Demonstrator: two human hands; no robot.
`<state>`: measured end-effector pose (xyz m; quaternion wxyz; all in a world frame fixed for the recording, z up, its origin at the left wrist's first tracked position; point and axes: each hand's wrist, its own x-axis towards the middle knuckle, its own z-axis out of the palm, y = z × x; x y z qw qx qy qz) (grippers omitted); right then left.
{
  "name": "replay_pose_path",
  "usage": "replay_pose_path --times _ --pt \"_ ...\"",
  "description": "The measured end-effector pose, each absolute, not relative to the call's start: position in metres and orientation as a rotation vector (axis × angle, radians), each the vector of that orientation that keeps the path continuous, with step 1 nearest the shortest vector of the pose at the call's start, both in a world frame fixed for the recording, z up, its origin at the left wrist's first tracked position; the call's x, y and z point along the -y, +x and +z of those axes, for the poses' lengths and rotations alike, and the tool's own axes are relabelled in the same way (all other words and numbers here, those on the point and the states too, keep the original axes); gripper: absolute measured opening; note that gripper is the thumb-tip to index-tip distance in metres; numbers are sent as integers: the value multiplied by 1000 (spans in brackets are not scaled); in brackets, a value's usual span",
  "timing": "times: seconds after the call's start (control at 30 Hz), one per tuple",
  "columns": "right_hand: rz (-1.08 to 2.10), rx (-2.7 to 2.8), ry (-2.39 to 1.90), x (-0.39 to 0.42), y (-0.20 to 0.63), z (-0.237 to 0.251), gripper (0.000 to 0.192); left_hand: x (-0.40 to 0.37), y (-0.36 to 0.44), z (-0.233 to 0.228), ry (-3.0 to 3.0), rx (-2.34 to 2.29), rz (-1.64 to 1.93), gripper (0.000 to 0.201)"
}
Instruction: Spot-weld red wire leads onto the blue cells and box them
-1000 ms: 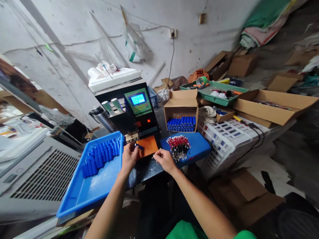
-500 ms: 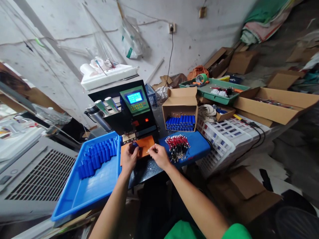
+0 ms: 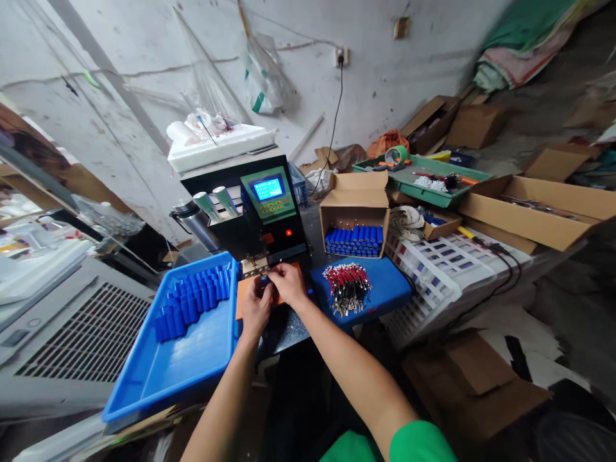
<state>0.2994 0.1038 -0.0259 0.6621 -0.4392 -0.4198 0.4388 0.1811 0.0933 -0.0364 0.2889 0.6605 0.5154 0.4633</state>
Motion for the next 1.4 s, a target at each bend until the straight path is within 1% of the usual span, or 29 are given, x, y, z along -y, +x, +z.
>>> replay_pose_path --times 0.3,0.53,0.83,1.4 --pt "875 1074 -1148 -106 297 -30 13 -97 178 -44 1729 -1349 1259 37" --pt "869 1104 -1181 -101 297 -20 10 -96 178 -43 1736 -1372 1247 38" --pt "878 1104 -1186 -100 299 -16 11 -98 178 -46 1728 -1370 1255 38" --pt "862 1117 -1200 -105 299 -27 9 -93 181 -39 1744 -1378 1214 39"
